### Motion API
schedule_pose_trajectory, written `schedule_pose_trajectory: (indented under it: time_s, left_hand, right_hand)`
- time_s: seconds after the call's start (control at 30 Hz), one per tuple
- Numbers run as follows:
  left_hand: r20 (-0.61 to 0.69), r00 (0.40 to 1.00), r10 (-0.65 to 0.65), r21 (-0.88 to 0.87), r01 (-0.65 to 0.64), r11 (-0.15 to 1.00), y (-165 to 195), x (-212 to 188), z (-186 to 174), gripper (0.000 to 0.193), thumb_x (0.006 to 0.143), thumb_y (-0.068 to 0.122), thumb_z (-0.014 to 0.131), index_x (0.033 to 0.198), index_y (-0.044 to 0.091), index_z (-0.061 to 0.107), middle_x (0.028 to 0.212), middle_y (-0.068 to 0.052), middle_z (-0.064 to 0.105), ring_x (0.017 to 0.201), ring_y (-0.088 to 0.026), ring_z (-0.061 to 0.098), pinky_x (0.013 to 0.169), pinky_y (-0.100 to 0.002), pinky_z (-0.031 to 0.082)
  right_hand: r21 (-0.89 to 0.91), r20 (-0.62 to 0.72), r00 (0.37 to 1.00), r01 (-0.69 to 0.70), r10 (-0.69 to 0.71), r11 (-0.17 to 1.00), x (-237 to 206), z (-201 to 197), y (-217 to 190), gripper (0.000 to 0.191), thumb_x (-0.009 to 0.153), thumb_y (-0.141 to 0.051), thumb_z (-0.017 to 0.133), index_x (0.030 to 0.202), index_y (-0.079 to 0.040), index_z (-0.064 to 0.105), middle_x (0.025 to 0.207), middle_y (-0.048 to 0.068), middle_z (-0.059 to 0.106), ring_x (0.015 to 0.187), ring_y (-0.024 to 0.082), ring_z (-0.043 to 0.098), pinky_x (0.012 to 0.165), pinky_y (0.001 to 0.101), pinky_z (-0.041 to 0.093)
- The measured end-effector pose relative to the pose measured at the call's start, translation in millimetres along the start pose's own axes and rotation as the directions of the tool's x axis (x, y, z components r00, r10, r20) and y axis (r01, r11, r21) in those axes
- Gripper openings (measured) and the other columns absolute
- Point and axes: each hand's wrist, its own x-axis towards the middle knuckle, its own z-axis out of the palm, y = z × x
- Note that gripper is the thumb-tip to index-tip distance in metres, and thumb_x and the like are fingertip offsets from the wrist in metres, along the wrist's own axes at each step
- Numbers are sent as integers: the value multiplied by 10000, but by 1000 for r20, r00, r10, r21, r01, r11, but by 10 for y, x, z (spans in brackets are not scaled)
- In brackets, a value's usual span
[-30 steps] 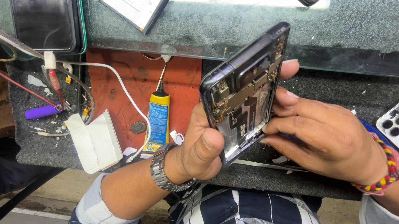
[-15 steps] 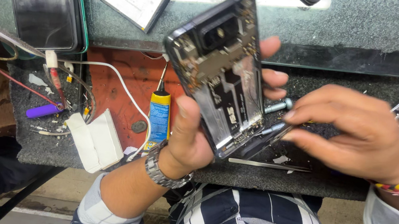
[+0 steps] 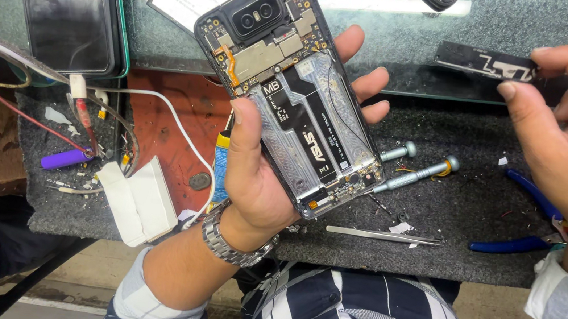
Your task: The person disassembles a smartphone using tweezers and a screwdriver. They remove the back cover, unscrew internal components, and detach a metal bracket. The phone remains open on the workbench at the end of the clip.
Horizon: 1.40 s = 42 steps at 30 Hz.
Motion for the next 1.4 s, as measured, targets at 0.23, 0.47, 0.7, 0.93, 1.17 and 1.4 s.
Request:
schedule_pose_trajectory:
  time_s: [0.23,0.47,0.7,0.93,1.17,1.4]
  left_hand:
    - [-12,1000,11,14,-11,1000,-26,-18,9,737,1154,568,411,1664,75,212,1632,-186,293,1404,-325,456,1183,-462,421]
    - [-61,989,137,170,-125,978,-97,9,33,715,1172,561,402,1662,83,194,1634,-157,297,1419,-298,456,1187,-453,431]
    - [-54,987,153,355,-124,927,-235,-81,-9,752,1148,590,408,1647,71,191,1649,-141,319,1419,-241,469,1224,-385,443]
    - [-350,935,-54,387,196,901,-410,-190,-124,511,1207,346,468,1070,-122,620,870,-61,588,756,-106,442,703,-271,367]
    - [-214,973,-88,460,180,870,-335,-80,-17,555,1152,399,381,1104,-57,693,1029,-104,758,908,-151,724,822,-290,595]
    - [-171,935,-311,449,355,820,-381,29,-38,568,1130,404,382,1138,-68,698,1067,-150,764,816,-153,717,665,-262,573]
  right_hand:
    - [-30,-38,999,3,-5,1000,1,5,-27,298,1059,16,822,1298,62,649,1279,153,610,712,106,455,651,224,430]
    - [365,238,970,-44,-47,930,-84,90,-222,181,953,-137,772,1117,-73,731,996,41,750,767,63,693,643,206,539]
    - [587,808,583,-787,-79,189,-242,432,-325,342,998,-229,600,1133,75,682,892,170,784,729,191,756,659,315,635]
    - [776,631,775,-631,36,-10,-189,355,-47,309,1070,-179,530,1131,101,645,924,182,735,772,209,724,669,353,629]
    - [775,623,768,-632,146,13,-167,429,17,279,1066,-157,533,1115,96,642,921,175,727,752,212,713,643,348,612]
    - [762,623,753,-645,213,51,-109,409,36,300,1076,-176,536,1115,94,662,984,180,748,779,224,738,632,352,617]
